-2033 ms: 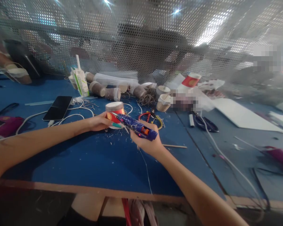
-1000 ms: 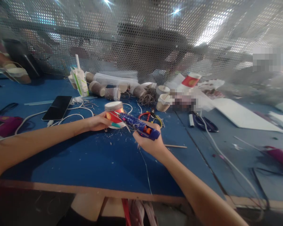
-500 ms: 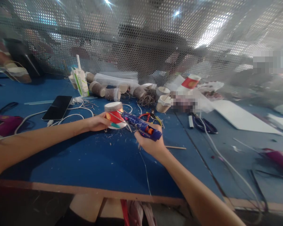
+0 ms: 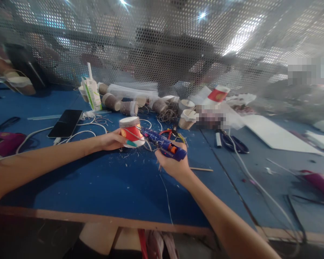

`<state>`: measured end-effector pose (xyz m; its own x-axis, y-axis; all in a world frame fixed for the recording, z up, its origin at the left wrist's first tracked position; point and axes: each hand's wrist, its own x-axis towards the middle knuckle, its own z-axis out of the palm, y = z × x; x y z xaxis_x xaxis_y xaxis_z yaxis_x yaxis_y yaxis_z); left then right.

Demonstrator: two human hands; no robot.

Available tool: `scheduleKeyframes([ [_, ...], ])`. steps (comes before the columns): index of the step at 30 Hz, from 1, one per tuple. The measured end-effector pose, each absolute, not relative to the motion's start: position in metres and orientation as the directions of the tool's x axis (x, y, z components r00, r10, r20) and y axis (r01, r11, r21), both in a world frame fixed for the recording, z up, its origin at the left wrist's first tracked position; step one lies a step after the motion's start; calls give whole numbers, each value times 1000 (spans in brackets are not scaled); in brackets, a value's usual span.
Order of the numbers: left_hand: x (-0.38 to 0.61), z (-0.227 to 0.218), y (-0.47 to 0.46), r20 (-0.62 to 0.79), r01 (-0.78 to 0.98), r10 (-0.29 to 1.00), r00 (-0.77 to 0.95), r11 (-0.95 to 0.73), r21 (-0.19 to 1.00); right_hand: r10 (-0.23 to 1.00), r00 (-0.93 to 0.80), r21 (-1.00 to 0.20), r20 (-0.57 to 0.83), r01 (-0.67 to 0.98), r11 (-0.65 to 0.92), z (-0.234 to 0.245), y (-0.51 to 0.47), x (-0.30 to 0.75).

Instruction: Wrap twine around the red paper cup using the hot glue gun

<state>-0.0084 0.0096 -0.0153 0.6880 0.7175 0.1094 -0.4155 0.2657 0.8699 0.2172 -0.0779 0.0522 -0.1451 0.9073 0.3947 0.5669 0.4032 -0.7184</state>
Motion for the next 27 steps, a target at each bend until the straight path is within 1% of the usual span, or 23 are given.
scheduleKeyframes([
  [5,-12,-13,9,108,-371,679,727,255,893,899,-150,-696,413,584,417,50,-77,219],
  [11,-10,-18,12,111,-380,696,709,245,892,893,-81,-719,443,564,407,39,-73,219],
  [14,-6,-22,13,104,-418,732,673,260,871,896,-95,-699,433,593,401,40,-73,220],
  [17,-5,-17,10,91,-418,736,671,274,866,903,-48,-661,427,665,347,42,-75,222],
  [19,-7,-10,6,73,-390,720,691,286,875,888,9,-584,460,757,295,45,-75,224],
  [21,-8,-3,3,46,-378,718,694,309,873,881,45,-443,470,876,192,50,-73,226],
  [22,-9,0,3,37,-379,721,692,318,869,894,72,-362,443,926,105,53,-72,227],
  [23,-10,1,2,35,-385,724,688,323,865,913,111,-280,393,960,4,57,-71,227],
  [25,-10,2,3,40,-391,724,689,323,862,941,211,-132,265,975,-181,62,-68,227],
  [27,-10,0,4,43,-389,719,693,323,863,949,277,-46,148,961,-274,61,-66,228],
])
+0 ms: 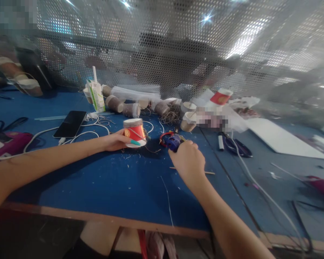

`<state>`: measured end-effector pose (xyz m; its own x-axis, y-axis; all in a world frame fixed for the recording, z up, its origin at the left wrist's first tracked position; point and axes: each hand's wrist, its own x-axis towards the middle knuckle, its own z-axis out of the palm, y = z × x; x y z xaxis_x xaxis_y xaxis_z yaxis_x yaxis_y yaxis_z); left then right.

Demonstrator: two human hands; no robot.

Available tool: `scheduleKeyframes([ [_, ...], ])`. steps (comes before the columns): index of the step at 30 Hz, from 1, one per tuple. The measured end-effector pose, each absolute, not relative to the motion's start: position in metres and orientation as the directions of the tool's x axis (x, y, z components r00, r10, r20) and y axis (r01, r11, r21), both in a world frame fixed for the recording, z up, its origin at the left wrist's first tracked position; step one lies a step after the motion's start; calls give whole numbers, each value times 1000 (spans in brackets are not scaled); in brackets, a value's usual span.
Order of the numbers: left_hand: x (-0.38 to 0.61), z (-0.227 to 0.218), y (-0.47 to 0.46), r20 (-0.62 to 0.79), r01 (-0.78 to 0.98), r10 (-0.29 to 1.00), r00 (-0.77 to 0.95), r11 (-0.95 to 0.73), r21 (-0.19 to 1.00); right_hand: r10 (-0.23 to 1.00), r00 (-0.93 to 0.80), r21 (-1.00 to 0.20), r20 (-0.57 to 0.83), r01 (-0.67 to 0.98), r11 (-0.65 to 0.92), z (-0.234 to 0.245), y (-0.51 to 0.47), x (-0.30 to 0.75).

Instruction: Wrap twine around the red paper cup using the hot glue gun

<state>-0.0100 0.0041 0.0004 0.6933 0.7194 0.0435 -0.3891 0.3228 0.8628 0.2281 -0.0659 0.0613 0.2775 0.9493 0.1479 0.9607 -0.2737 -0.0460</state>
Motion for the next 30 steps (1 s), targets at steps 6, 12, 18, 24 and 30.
scheduleKeyframes([
  [6,-8,0,6,26,-383,728,685,329,863,914,34,-48,405,999,-16,36,-71,236],
  [12,-6,1,6,-6,-386,727,687,372,845,584,-391,-127,712,746,654,46,-96,216],
  [18,-8,-1,7,4,-359,706,708,356,863,605,-542,-346,583,508,789,38,-94,210],
  [24,-8,-4,8,17,-316,676,736,322,893,754,-501,-592,425,476,650,37,-83,217],
  [30,-7,-3,7,36,-327,661,750,322,888,814,-289,-699,505,417,581,38,-77,216],
])
